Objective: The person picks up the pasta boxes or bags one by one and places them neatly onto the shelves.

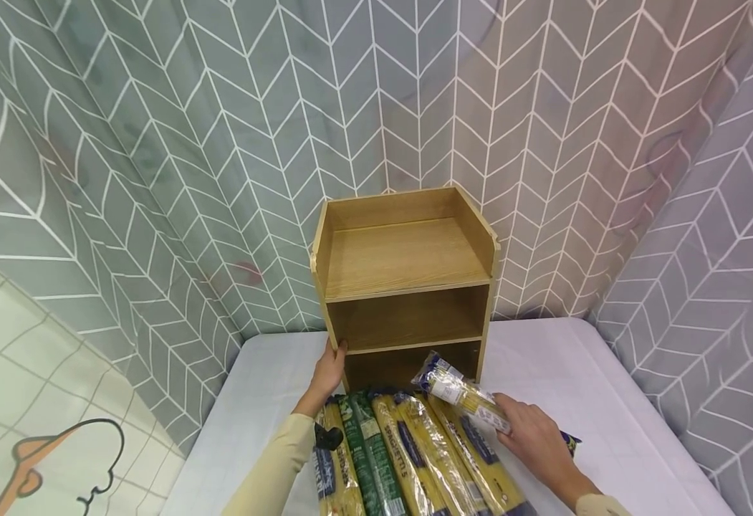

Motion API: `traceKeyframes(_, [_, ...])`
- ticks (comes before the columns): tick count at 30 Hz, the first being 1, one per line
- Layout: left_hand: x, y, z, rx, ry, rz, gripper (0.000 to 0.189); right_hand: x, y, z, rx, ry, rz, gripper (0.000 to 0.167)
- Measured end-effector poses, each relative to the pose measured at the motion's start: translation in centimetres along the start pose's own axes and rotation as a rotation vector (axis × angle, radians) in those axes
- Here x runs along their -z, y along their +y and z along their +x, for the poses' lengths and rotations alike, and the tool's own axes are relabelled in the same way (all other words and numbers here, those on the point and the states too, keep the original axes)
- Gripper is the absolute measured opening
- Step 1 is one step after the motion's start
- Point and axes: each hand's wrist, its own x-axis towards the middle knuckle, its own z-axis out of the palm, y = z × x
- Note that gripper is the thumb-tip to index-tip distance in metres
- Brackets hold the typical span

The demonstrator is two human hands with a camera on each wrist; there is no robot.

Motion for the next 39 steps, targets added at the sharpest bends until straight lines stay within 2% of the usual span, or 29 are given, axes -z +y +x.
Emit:
traceKeyframes(12, [-0.1,0.2,-0.1,-0.028,-0.015,-0.012,0.059,-0.2,-0.5,0.8,0.024,0.052,0.034,0.076])
traceKeyframes(23, [-0.2,0.4,-0.2,-0.008,-0.028,-0.002,0.060,0.3,-0.4,1.2,0.069,0.040,0.025,0.077])
traceKeyframes(30, [0.1,0.1,-0.4,0.004,-0.039,0.015,0.061,0.4,-0.3,1.4,0.056,0.052,0.027,0.075])
traceKeyframes(39, [0.2,0.1,-0.4,-0.008,-0.001,0.046,0.059,0.3,0.0,1.7,0.036,0.096,0.028,0.070])
